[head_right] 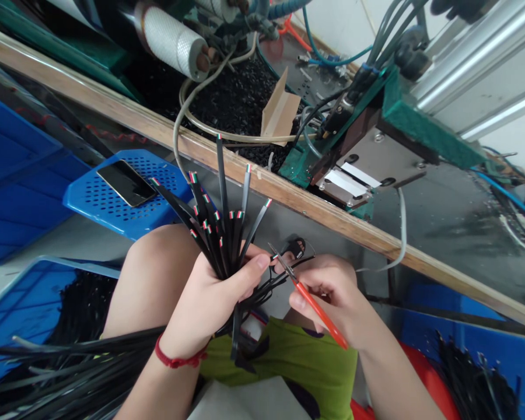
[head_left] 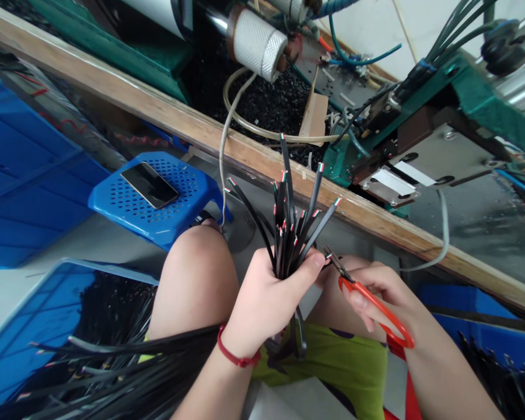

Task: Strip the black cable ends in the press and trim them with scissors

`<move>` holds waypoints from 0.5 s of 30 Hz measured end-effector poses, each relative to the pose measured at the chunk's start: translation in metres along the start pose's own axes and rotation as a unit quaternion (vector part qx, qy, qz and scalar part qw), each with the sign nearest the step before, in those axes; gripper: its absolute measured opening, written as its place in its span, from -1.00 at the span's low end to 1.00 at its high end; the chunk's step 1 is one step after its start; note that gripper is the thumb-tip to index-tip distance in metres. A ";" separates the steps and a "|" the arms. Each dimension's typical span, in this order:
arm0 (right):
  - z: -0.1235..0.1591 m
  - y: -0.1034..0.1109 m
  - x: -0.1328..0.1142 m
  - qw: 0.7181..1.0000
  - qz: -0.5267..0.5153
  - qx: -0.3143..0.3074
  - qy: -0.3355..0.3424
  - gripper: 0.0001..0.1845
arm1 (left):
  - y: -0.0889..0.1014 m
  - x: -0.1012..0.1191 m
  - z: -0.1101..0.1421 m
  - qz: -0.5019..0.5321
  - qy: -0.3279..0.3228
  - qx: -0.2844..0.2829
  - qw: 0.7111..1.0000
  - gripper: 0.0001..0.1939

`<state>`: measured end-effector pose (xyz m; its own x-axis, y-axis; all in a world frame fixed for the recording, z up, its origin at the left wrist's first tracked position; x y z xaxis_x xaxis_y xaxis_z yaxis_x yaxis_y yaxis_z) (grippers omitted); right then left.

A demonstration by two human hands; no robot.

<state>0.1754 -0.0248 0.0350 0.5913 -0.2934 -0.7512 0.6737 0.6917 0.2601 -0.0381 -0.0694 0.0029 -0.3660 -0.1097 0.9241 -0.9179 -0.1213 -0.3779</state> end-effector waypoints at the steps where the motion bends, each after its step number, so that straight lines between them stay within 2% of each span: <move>1: 0.000 0.000 0.000 1.000 0.001 0.002 0.005 -0.16 | 0.000 0.000 0.000 0.000 -0.001 0.000 1.000 -0.70; 10: -0.003 -0.001 0.001 0.998 0.019 0.022 0.047 -0.17 | -0.001 0.000 0.000 -0.004 -0.001 0.003 1.000 -0.73; 13: -0.005 0.000 0.004 0.993 0.056 0.034 0.095 -0.18 | -0.001 -0.001 0.000 -0.005 0.004 0.001 1.000 -0.73; 15: 0.001 0.008 0.006 0.985 0.090 0.075 0.125 -0.21 | 0.000 -0.002 0.001 -0.010 0.012 0.005 1.000 -0.69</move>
<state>0.1849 -0.0216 0.0336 0.5921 0.0096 -0.8058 0.6375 0.6061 0.4757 -0.0372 -0.0698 0.0007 -0.3514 -0.0838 0.9325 -0.9235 -0.1327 -0.3599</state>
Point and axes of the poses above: each hand's wrist, its own z-axis away from the middle knuckle, its own y-axis out of the back of the hand, x = y × z, the point moved 1 cm from there along -z, towards the middle knuckle, and after that the axes turned 14 degrees about -y, right-handed, at the moved point
